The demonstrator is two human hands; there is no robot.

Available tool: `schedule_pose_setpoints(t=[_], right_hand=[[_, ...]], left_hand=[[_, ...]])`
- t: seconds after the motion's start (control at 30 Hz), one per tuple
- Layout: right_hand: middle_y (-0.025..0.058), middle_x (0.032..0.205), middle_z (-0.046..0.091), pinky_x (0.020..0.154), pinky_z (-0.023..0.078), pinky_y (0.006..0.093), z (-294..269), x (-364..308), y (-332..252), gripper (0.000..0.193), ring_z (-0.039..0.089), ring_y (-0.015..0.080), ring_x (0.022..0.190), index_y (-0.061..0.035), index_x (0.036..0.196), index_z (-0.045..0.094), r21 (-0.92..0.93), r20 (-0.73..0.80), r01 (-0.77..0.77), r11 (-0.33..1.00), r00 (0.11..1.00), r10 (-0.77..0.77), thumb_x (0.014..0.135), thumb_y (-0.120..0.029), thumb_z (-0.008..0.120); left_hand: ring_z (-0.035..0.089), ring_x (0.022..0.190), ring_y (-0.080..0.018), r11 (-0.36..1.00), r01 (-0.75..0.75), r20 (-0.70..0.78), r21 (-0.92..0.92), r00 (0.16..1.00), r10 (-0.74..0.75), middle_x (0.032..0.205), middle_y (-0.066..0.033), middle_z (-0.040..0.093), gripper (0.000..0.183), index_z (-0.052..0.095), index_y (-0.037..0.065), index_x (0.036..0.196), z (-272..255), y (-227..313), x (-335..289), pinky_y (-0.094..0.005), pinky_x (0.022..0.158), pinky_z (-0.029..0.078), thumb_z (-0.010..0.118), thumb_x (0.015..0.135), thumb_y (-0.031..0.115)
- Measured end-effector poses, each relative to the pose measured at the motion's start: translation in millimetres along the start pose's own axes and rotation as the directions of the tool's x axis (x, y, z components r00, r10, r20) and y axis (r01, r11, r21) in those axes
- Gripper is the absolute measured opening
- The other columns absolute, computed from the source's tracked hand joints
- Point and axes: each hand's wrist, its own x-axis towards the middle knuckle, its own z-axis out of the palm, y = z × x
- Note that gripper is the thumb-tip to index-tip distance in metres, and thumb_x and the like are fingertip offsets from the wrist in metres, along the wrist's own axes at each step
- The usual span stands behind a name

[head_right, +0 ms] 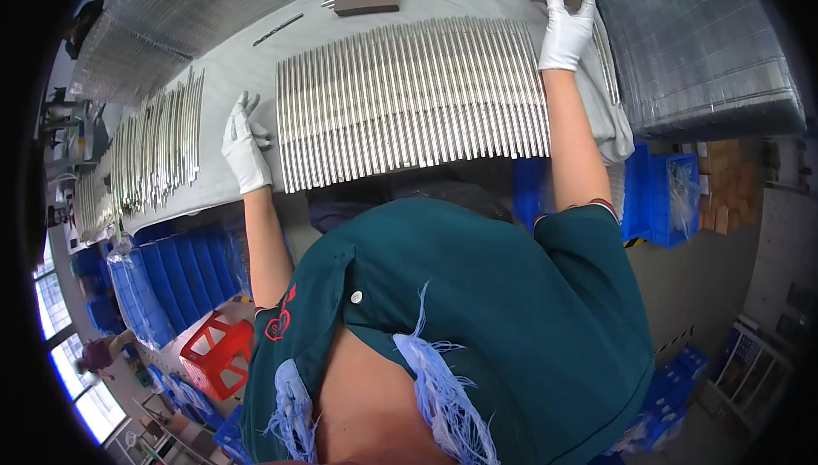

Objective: Gathering and aligning metal rods on a workbench using hand blocks.

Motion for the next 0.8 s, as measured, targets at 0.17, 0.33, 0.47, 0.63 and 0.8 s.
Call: schedule_pose_setpoints(t=[0.17, 0.33, 0.47, 0.63, 0.8], right_hand=[[0.0131, 0.129, 0.055, 0.094, 0.054, 0.0364, 0.9, -0.5, 0.0, 0.065, 0.057, 0.0207, 0.113, -0.0044, 0.144, 0.037, -0.011, 0.006, -0.024, 1.000, 1.000, 0.024, 0.089, -0.010, 0.071], [0.0135, 0.130, 0.053, 0.092, 0.054, 0.0359, 1.5, 0.0, -3.8, 0.064, 0.058, 0.0216, 0.112, -0.0053, 0.144, 0.037, -0.031, 0.010, -0.051, 0.998, 0.999, 0.052, 0.090, -0.011, 0.070], [0.0130, 0.129, 0.054, 0.091, 0.054, 0.0356, 1.4, 0.3, -6.9, 0.065, 0.059, 0.0221, 0.111, -0.0050, 0.145, 0.036, 0.006, 0.009, -0.113, 0.994, 0.994, 0.113, 0.090, -0.010, 0.071], [0.0111, 0.124, 0.059, 0.090, 0.050, 0.0285, 2.3, -0.4, -8.2, 0.065, 0.060, 0.0166, 0.103, -0.0029, 0.143, 0.040, -0.045, -0.023, -0.060, 0.997, 0.998, 0.059, 0.088, -0.011, 0.073], [0.0118, 0.126, 0.058, 0.092, 0.049, 0.0294, 5.2, -2.0, -8.5, 0.065, 0.059, 0.0176, 0.106, -0.0029, 0.143, 0.039, 0.009, -0.028, -0.137, 0.991, 0.990, 0.137, 0.088, -0.009, 0.073]], left_hand=[[0.046, 0.056, -0.0007, 1.000, 0.003, -0.010, -0.005, 1.000, -0.003, 0.117, -0.0088, 0.069, 0.037, 0.060, 0.002, 0.129, -0.9, 0.8, -0.4, -0.0152, 0.048, 0.041, 0.049, 0.103, 0.026], [0.045, 0.054, -0.0005, 1.000, 0.024, -0.017, -0.001, 1.000, -0.024, 0.112, -0.0121, 0.070, 0.038, 0.060, 0.003, 0.129, 0.5, 2.2, 0.5, -0.0152, 0.049, 0.040, 0.047, 0.104, 0.029], [0.046, 0.054, -0.0003, 1.000, -0.020, -0.005, -0.005, 1.000, 0.020, 0.109, -0.0117, 0.071, 0.039, 0.060, 0.003, 0.129, 0.3, 0.7, -1.2, -0.0152, 0.049, 0.040, 0.046, 0.104, 0.030], [0.048, 0.054, -0.0010, 0.999, -0.020, -0.027, -0.044, 0.999, 0.019, 0.107, -0.0133, 0.071, 0.037, 0.060, 0.001, 0.128, -1.9, 0.6, -2.9, -0.0156, 0.050, 0.042, 0.045, 0.103, 0.024], [0.048, 0.054, -0.0011, 0.999, -0.035, -0.014, -0.039, 0.999, 0.035, 0.106, -0.0136, 0.071, 0.037, 0.061, 0.001, 0.127, -4.7, -2.4, -1.6, -0.0162, 0.049, 0.042, 0.045, 0.103, 0.024]])
